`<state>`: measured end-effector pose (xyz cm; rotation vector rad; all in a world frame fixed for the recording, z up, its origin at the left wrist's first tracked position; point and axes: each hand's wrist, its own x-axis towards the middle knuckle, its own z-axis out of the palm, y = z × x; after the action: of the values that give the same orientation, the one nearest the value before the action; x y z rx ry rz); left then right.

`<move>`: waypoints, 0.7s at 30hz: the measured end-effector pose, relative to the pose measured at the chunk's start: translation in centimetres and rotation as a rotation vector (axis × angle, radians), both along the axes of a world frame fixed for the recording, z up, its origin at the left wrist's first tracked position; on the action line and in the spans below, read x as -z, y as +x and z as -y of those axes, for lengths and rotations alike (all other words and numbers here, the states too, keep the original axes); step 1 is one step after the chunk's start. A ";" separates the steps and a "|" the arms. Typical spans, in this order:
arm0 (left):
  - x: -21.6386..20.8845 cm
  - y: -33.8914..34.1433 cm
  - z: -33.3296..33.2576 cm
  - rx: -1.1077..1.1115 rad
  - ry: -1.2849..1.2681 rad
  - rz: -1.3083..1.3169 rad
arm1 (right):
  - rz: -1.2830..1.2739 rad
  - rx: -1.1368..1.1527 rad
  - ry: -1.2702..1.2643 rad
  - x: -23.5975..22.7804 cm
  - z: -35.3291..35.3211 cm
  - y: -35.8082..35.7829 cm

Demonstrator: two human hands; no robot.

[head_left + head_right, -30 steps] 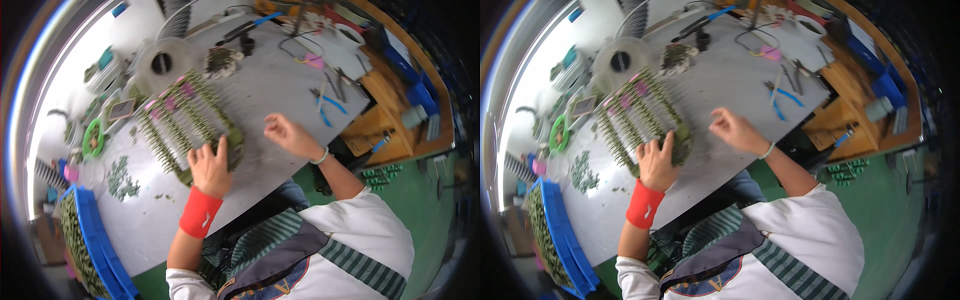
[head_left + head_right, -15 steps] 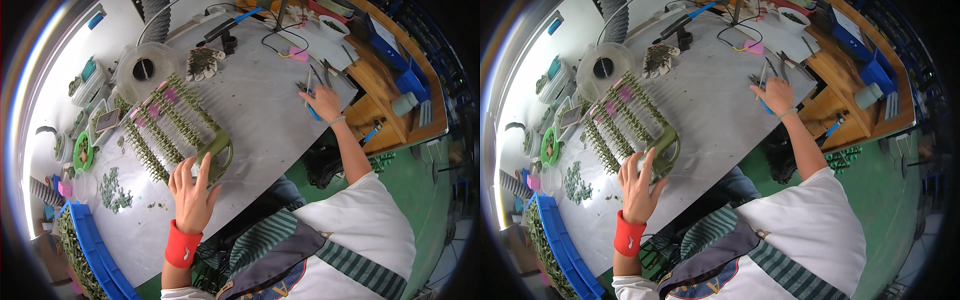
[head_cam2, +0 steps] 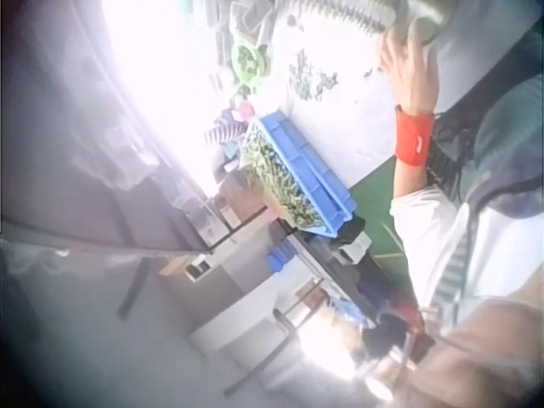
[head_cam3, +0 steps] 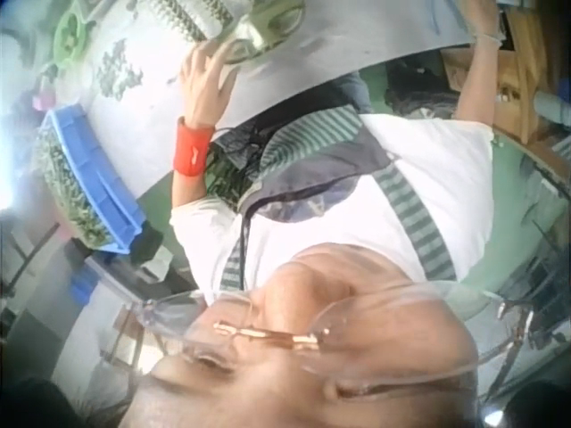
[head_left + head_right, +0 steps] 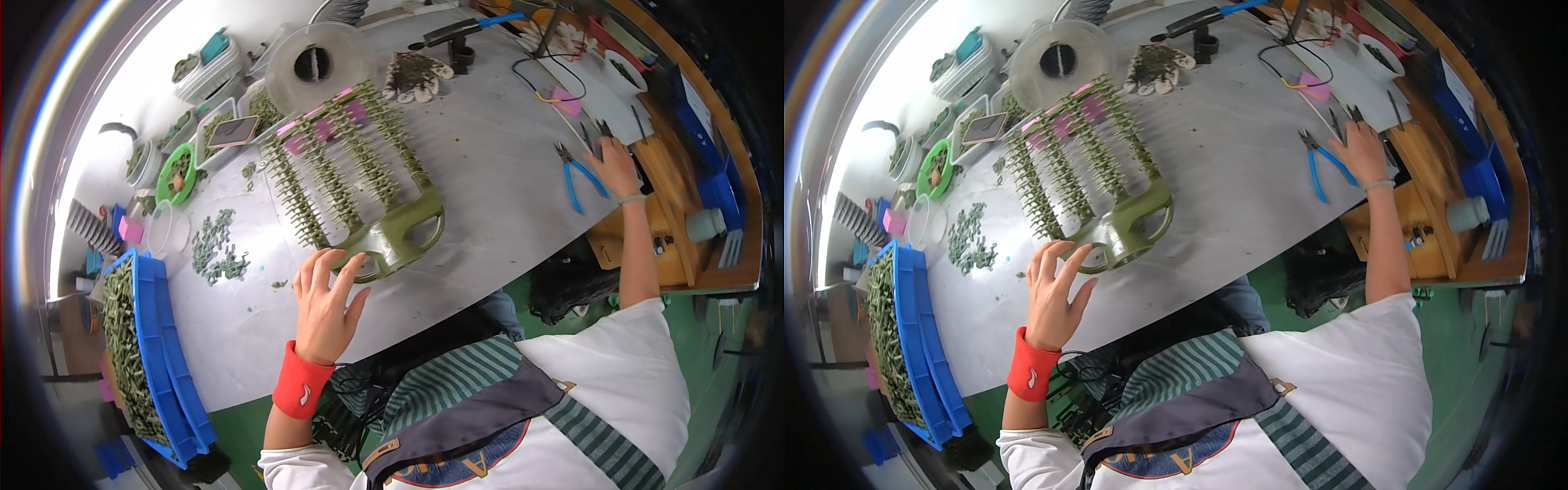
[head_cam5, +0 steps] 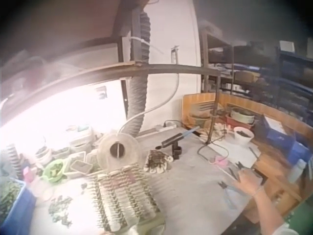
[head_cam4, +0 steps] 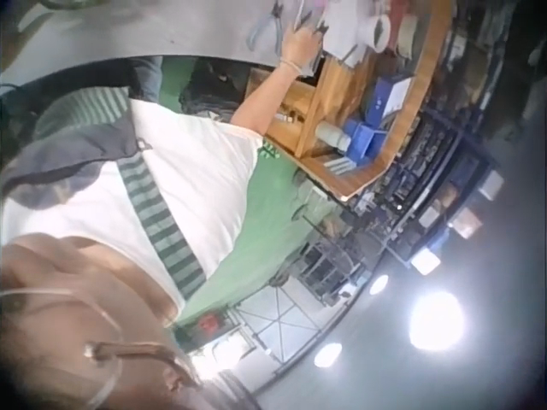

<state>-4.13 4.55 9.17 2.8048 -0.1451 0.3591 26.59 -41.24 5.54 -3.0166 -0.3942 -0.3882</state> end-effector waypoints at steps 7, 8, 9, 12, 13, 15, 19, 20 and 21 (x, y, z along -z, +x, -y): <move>0.8 -0.4 -1.0 -0.015 -0.081 0.036 | -0.318 0.050 -0.079 1.4 -2.3 -5.5; 0.8 -0.3 -1.1 -0.008 -0.084 0.041 | -0.319 0.046 -0.027 1.5 -2.0 -5.5; 0.7 -0.3 -1.2 -0.008 -0.082 0.040 | -0.321 0.045 -0.025 0.9 -2.6 -5.6; 0.5 0.2 -1.3 0.006 -0.110 0.051 | -0.497 0.084 0.018 -0.5 -4.6 -5.4; 0.3 0.6 -1.3 0.025 -0.123 0.067 | -0.530 0.063 0.120 -0.1 -4.7 -5.1; 0.2 1.3 -1.5 0.041 -0.134 0.082 | -0.562 0.037 0.223 -0.1 -6.1 -5.8; -0.4 2.9 -1.5 0.031 -0.178 0.127 | -0.463 -0.615 0.446 -1.9 -13.3 -10.5; -0.5 3.6 -1.5 0.033 -0.202 0.137 | -0.465 -0.613 0.446 -2.2 -14.9 -11.1; -0.4 4.4 -1.5 0.038 -0.195 0.180 | -0.439 -0.689 0.401 -2.6 -16.4 -11.5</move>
<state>0.27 6.01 9.62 2.5721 -0.1917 0.5841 15.05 -24.85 8.12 -2.2902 -1.0916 0.2193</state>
